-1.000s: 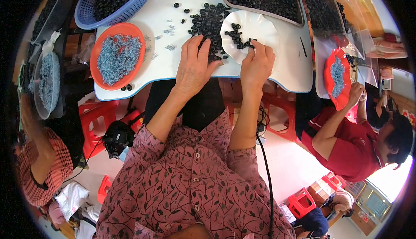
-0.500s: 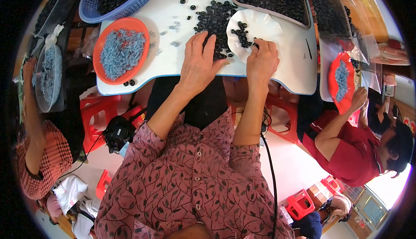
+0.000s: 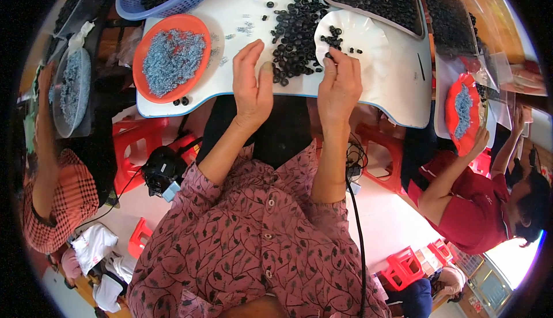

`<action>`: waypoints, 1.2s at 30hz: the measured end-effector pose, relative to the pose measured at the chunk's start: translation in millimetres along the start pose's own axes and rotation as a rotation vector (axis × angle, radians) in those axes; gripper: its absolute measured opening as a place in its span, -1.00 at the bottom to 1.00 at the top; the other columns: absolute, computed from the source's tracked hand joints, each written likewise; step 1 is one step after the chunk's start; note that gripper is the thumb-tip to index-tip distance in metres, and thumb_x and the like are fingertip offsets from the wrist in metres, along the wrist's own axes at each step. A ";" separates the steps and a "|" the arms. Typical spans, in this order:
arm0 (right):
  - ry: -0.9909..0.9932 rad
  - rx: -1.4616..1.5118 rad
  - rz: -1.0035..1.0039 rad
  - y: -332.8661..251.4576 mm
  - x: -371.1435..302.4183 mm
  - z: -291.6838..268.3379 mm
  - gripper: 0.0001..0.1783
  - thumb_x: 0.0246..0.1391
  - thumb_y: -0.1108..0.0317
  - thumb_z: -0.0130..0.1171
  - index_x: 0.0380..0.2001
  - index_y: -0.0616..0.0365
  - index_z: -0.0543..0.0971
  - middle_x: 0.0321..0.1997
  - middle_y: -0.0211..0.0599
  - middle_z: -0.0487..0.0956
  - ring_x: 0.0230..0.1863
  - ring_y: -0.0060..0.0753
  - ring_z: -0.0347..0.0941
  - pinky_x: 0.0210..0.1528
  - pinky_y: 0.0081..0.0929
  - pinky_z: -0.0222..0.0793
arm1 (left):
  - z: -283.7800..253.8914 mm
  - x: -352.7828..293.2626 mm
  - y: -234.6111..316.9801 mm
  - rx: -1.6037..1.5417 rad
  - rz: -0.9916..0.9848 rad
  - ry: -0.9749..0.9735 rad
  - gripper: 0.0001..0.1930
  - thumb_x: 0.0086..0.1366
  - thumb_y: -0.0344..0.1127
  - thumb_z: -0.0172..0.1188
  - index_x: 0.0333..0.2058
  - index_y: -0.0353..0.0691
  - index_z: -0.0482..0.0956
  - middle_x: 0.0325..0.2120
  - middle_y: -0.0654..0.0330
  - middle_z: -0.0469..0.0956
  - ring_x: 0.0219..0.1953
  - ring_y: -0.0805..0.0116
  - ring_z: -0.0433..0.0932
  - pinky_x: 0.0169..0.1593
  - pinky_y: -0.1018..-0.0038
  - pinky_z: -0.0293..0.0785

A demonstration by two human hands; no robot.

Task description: The person assembles and sorts small plastic components by hand, placing them into a red bowl, a blue basket, and a plastic tray.

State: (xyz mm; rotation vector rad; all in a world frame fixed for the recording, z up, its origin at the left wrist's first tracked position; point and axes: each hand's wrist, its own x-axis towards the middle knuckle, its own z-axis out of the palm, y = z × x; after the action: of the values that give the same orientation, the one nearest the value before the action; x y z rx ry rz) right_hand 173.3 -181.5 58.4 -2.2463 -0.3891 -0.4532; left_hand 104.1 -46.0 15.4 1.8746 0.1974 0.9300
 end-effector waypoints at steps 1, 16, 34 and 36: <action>-0.001 0.001 0.000 -2.8 -2.2 1.7 -0.79 0.08 0.49 0.18 -0.18 0.18 0.62 -0.27 -0.14 0.57 -0.26 -0.17 0.52 -0.18 -0.37 0.42 | -4.3 -3.1 -0.2 -0.051 -0.066 0.038 -0.59 0.22 -0.53 0.07 0.07 -0.45 0.35 0.04 -0.16 0.35 0.09 -0.10 0.35 0.19 0.20 0.27; -0.139 0.063 -0.102 -18.7 -5.1 34.7 -0.82 0.02 0.51 0.26 -0.25 0.14 0.62 -0.32 -0.20 0.55 -0.43 -0.25 0.51 -0.36 -0.41 0.43 | -20.4 -36.0 10.8 0.194 0.078 -0.027 -0.70 0.05 -0.64 0.19 -0.18 -0.37 0.55 -0.14 -0.04 0.48 -0.19 0.01 0.48 -0.13 0.28 0.47; -0.061 0.387 0.278 -3.6 -35.7 9.3 -0.66 0.05 0.57 0.26 -0.05 0.30 0.53 -0.27 -0.38 0.58 -0.37 -0.68 0.43 -0.33 -0.71 0.37 | -21.2 -31.0 12.0 0.191 0.117 -0.083 -0.63 0.01 -0.63 0.20 -0.13 -0.37 0.55 -0.15 0.02 0.50 -0.16 0.00 0.45 -0.08 0.27 0.43; -0.074 0.426 0.295 -5.6 -42.1 5.2 -0.64 0.05 0.58 0.26 -0.04 0.29 0.53 -0.27 -0.38 0.58 -0.37 -0.69 0.43 -0.33 -0.71 0.36 | -24.3 -32.8 11.9 0.170 0.129 -0.060 -0.65 0.04 -0.63 0.20 -0.13 -0.37 0.55 -0.18 0.03 0.51 -0.19 0.03 0.48 -0.13 0.30 0.45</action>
State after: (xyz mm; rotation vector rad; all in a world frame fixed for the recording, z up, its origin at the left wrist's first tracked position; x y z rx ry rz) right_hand 134.6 -179.4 40.3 -1.8659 -0.1654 -0.1161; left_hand 62.0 -51.5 13.6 2.0897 0.1232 0.9677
